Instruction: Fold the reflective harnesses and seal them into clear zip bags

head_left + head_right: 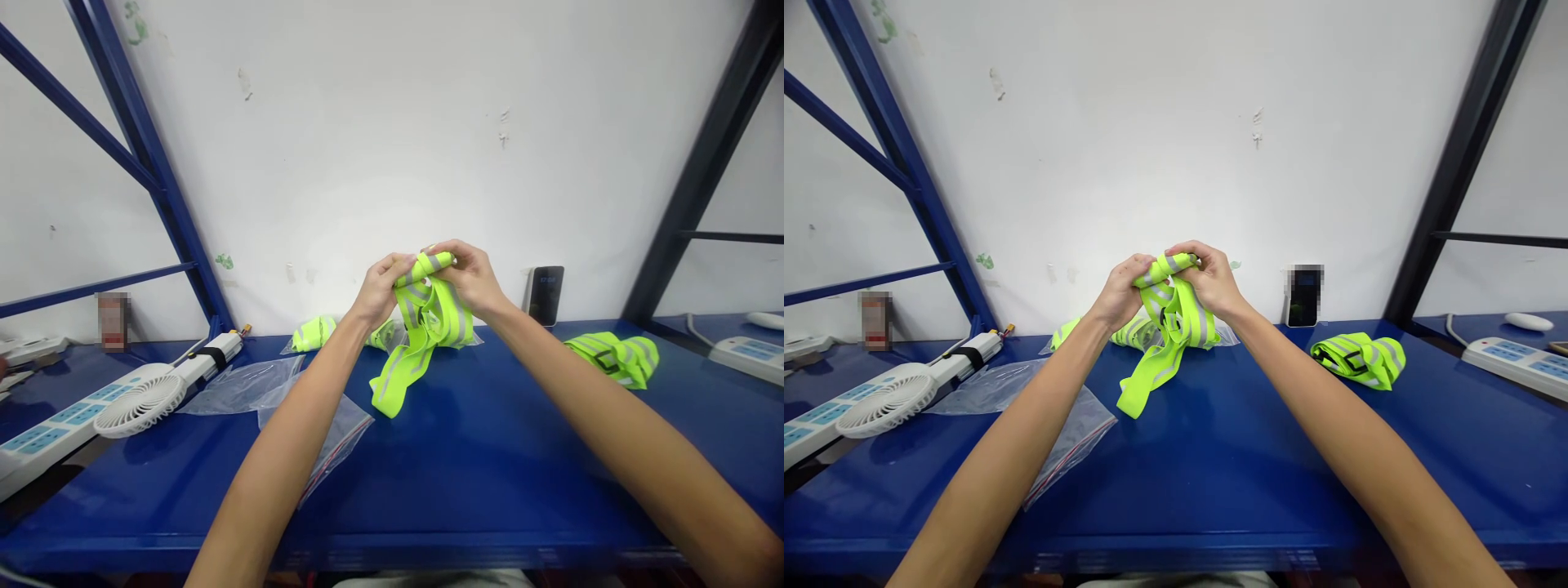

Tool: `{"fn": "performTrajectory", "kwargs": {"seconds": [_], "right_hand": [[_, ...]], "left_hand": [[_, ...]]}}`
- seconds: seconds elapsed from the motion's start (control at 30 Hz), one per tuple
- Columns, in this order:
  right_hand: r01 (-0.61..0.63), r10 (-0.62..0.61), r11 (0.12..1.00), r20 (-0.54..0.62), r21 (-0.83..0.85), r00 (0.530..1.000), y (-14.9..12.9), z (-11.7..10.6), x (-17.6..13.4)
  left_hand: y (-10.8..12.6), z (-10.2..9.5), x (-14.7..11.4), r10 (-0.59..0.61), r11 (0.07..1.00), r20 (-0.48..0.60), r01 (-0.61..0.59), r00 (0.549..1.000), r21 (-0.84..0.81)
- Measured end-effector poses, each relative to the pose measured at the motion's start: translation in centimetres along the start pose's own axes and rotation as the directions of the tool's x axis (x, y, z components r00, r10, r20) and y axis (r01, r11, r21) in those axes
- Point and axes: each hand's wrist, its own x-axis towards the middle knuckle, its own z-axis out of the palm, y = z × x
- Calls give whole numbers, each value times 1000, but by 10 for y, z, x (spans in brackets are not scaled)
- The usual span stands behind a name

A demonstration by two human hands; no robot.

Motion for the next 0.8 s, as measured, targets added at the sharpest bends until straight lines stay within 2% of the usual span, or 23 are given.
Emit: {"fn": "performTrajectory", "kwargs": {"seconds": [0.1,0.17,0.23,0.33,0.47,0.53,0.63,0.7,0.8], "right_hand": [[-76,74,995,20,66,997,-1,-1,-2],[-184,174,974,86,130,981,-5,-3,-3],[-311,286,934,158,174,945,-10,-5,-3],[-446,417,880,186,162,890,-14,-7,-2],[-485,443,869,285,97,850,-15,-12,0],[-461,423,883,280,88,862,-15,-14,1],[-424,378,892,252,161,891,-16,-15,3],[-406,356,887,232,221,905,-16,-15,4],[-399,357,888,205,230,911,-15,-16,5]], "left_hand": [[1,-5,3,63,987,-53,-55,997,152],[4,-10,3,151,940,-35,-132,988,315],[9,-15,2,230,847,34,-218,972,485],[16,-18,1,239,749,157,-284,958,599],[13,-21,4,216,766,187,-285,958,576],[8,-22,7,223,795,148,-267,964,544],[1,-21,7,217,875,57,-220,975,432],[-1,-18,5,141,935,49,-149,989,322],[1,-11,-1,-57,979,174,22,983,201]]}}
